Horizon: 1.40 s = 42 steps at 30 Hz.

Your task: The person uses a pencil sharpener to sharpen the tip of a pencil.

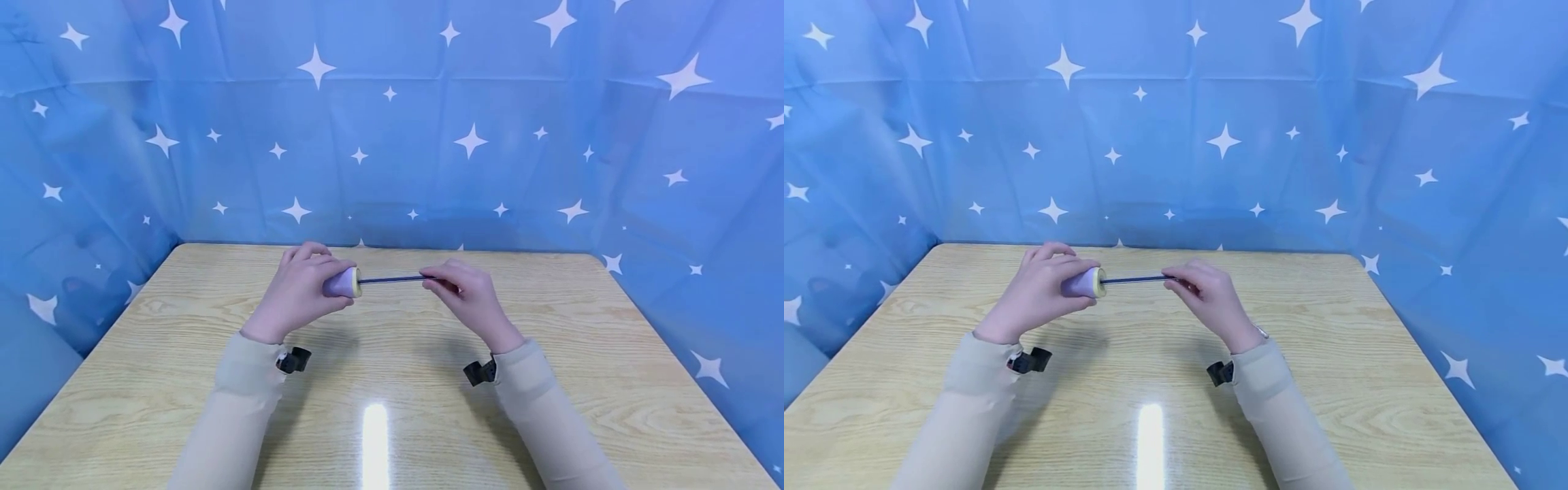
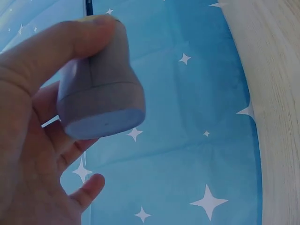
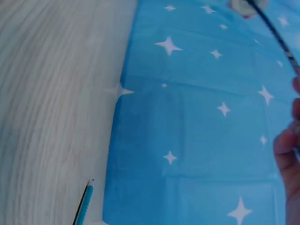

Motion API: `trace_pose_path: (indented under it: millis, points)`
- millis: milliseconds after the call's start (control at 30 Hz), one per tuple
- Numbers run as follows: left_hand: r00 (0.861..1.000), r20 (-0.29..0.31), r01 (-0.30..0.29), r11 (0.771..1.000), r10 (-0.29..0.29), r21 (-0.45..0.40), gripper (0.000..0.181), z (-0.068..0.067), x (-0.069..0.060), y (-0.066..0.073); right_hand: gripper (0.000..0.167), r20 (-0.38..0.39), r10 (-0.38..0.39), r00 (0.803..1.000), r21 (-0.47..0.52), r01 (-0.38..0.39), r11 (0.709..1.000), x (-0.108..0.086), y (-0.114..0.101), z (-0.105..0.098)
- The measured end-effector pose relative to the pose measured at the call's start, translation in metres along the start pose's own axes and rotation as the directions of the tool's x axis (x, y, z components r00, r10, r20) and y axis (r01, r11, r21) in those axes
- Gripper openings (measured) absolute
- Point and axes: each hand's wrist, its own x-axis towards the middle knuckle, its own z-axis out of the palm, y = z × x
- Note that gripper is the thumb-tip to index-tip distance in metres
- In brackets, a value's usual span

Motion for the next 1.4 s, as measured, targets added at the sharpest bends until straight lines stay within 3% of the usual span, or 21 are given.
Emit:
trace_pose_path:
  millis: [100,233,600,733,800,867,933,1033,1100,1167,1233,1300,1333,1400]
  points:
    - [1.0,0.0,-0.011,1.0,0.011,0.016,0.051,0.0,0.0,0.0,0.016,-0.009,-0.117,0.993,-0.042,0.116,0.992,-0.002,0.003,0.003]
    - [0.998,-0.032,-0.043,0.996,0.046,0.084,0.05,0.002,0.001,0.002,0.024,0.004,-0.164,0.986,-0.103,0.164,0.981,-0.007,0.009,0.005]
    - [0.989,-0.123,-0.068,0.985,0.088,0.158,0.05,0.003,0.002,0.004,0.017,-0.004,-0.173,0.985,-0.141,0.171,0.975,-0.006,0.004,0.005]
    - [0.98,-0.159,-0.091,0.977,0.123,0.195,0.048,0.003,0.002,0.006,0.015,-0.02,-0.092,0.996,-0.115,0.089,0.989,-0.005,0.003,0.005]
    - [0.971,-0.188,-0.106,0.968,0.15,0.225,0.044,0.003,0.003,0.008,0.012,-0.018,0.013,1.0,-0.088,-0.014,0.996,-0.004,0.001,0.005]
    - [0.958,-0.221,-0.121,0.957,0.183,0.265,0.038,0.004,0.003,0.01,0.01,0.002,0.15,0.989,-0.056,-0.15,0.987,-0.003,0.0,0.005]
    - [0.944,-0.253,-0.131,0.943,0.213,0.305,0.032,0.004,0.004,0.012,0.013,0.042,0.306,0.951,-0.015,-0.306,0.952,-0.003,-0.001,0.004]
    - [0.927,-0.287,-0.131,0.927,0.24,0.351,0.025,0.006,0.005,0.015,0.022,0.137,0.52,0.843,0.072,-0.532,0.844,-0.001,-0.003,0.002]
    - [0.924,-0.294,-0.128,0.922,0.245,0.366,0.023,0.006,0.005,0.017,0.026,0.215,0.615,0.759,0.153,-0.648,0.746,0.0,-0.003,0.0]
    - [0.924,-0.29,-0.128,0.916,0.249,0.381,0.022,0.007,0.006,0.018,0.029,0.308,0.674,0.671,0.251,-0.741,0.623,0.002,-0.003,-0.003]
    - [0.926,-0.278,-0.133,0.91,0.255,0.394,0.023,0.008,0.006,0.019,0.032,0.393,0.691,0.606,0.325,-0.795,0.512,0.003,-0.001,-0.005]
    - [0.928,-0.265,-0.139,0.904,0.261,0.403,0.025,0.009,0.006,0.02,0.033,0.456,0.693,0.559,0.369,-0.827,0.424,0.004,0.0,-0.007]
    - [0.93,-0.259,-0.141,0.905,0.26,0.401,0.027,0.01,0.006,0.02,0.033,0.472,0.69,0.548,0.38,-0.833,0.402,0.004,0.001,-0.007]
    - [0.936,-0.249,-0.138,0.91,0.249,0.391,0.032,0.01,0.006,0.02,0.033,0.464,0.692,0.554,0.386,-0.829,0.405,0.003,0.001,-0.008]
